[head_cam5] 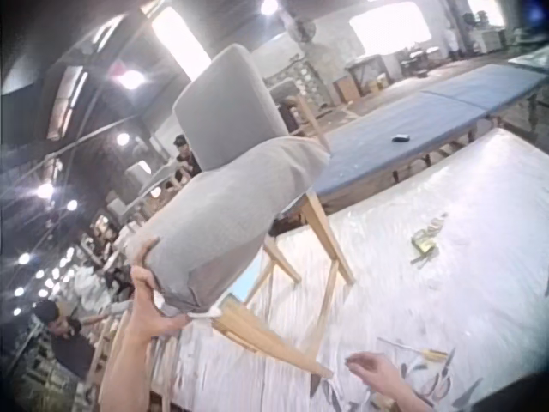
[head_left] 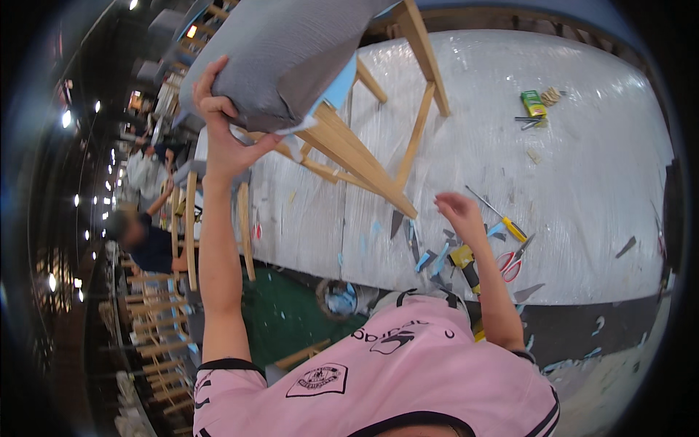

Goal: The person upholsters a wooden chair by attaching gray fabric to the seat and backrest. They use a staple gun to secure the fabric, scissors to trim excess material, and a screwdriver to adjust the fit. The process involves repeated stretching, stapling, and trimming to achieve a smooth finish.

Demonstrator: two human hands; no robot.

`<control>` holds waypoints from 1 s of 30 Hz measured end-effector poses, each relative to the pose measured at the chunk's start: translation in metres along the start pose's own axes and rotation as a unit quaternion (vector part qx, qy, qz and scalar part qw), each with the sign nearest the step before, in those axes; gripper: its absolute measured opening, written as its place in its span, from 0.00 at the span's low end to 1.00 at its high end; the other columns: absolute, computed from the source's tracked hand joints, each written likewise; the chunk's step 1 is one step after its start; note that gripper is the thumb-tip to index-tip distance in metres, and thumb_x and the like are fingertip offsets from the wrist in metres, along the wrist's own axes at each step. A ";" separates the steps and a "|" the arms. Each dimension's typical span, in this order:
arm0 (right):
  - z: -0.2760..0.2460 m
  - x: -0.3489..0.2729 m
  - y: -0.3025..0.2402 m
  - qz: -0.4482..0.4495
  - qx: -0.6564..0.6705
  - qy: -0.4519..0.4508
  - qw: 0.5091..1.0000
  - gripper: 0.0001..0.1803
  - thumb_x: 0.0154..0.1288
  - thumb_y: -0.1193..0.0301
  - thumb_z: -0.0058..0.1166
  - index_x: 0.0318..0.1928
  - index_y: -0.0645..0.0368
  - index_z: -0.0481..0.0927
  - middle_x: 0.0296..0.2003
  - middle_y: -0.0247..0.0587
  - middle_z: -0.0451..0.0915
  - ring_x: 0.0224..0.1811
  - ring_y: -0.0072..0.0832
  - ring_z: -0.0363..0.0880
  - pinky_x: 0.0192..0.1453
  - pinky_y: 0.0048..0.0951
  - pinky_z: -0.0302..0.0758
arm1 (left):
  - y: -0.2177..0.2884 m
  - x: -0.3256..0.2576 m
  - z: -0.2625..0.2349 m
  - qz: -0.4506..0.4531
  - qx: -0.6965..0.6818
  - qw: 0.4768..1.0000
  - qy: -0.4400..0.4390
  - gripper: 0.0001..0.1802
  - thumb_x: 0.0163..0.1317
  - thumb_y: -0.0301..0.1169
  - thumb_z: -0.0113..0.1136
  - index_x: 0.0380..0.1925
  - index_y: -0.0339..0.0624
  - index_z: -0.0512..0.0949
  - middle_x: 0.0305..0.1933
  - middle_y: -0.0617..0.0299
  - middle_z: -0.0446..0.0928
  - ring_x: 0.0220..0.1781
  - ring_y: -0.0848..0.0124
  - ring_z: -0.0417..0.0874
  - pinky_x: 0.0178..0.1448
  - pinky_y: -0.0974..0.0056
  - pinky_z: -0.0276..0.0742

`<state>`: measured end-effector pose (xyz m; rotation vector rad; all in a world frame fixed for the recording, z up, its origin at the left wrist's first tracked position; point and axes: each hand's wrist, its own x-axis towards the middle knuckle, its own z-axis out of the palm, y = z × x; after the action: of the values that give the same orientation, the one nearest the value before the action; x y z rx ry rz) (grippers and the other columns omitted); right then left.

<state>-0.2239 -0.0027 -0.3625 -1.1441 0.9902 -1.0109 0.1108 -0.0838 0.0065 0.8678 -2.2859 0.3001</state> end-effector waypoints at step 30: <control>0.085 -0.034 -0.188 -0.063 0.084 -0.114 0.988 0.13 0.74 0.67 0.61 0.47 0.66 0.85 0.34 0.41 0.85 0.31 0.27 0.83 0.40 0.30 0.82 | 0.179 -0.113 0.075 -0.535 -0.544 0.532 0.367 0.19 0.67 0.38 0.71 0.52 0.38 0.84 0.43 0.66 0.84 0.29 0.78 0.77 0.35 0.70 0.72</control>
<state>-0.1713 0.0265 -0.1622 -1.1634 0.6450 -1.0183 0.0177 0.0766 -0.1206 0.9240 -0.5007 -1.0331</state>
